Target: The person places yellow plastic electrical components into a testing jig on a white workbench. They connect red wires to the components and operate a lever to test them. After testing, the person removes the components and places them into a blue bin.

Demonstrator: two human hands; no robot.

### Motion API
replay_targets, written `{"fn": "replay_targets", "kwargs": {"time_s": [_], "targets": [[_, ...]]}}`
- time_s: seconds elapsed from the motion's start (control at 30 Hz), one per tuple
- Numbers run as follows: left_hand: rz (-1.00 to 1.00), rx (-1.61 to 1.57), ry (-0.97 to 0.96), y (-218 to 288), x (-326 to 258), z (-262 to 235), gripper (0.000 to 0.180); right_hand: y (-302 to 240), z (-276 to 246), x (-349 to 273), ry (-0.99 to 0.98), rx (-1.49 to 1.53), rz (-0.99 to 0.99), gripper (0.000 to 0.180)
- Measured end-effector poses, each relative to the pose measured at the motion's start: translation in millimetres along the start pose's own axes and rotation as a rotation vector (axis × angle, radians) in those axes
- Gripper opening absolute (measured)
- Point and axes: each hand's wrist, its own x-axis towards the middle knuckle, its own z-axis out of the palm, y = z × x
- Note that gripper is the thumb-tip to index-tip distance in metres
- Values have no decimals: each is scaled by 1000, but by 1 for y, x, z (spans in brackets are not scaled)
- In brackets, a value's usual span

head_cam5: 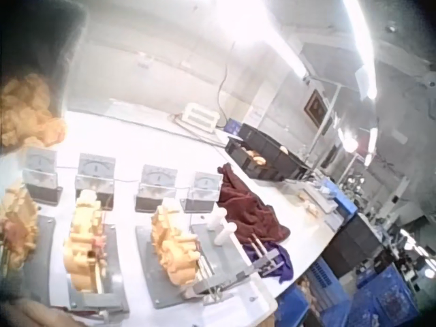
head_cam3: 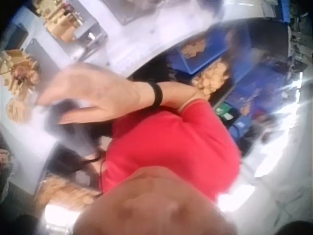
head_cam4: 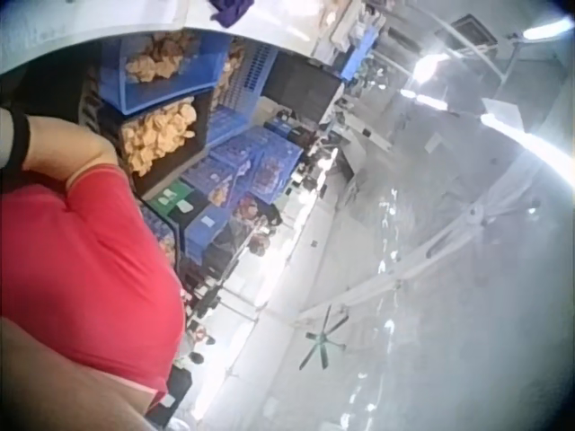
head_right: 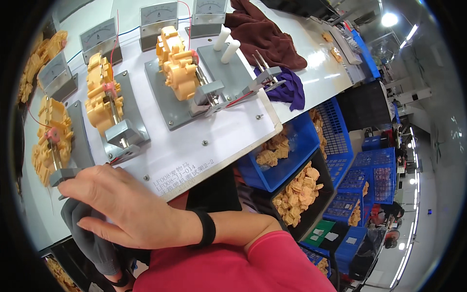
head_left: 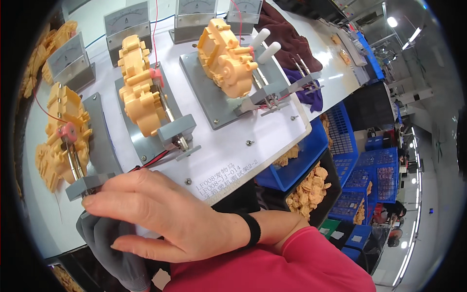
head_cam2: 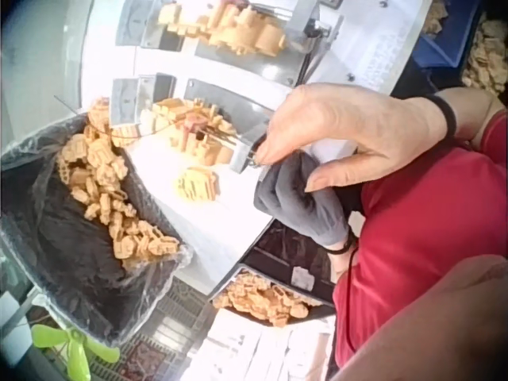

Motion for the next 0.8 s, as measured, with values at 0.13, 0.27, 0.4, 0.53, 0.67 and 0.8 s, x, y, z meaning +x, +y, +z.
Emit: {"fn": "replay_targets", "kwargs": {"time_s": [0.13, 0.27, 0.4, 0.53, 0.67, 0.8], "targets": [[-299, -772, 126, -9, -28, 17, 52, 2, 7, 2, -63, -46, -23, 61], [-38, -101, 107, 4, 8, -14, 30, 10, 7, 8, -34, -98, -78, 63], [19, -99, 152, 53, 69, -46, 44, 6, -1, 8, -92, -33, -24, 51], [-87, 155, -248, 77, 129, -61, 85, -6, 0, 11, -149, 79, 50, 46], [-45, 407, -311, 96, 156, -47, 74, -2, -2, 8, -124, 63, -50, 47], [124, 305, -133, 78, 167, -70, 70, -2, 1, 7, -143, 70, -79, 48]]}}
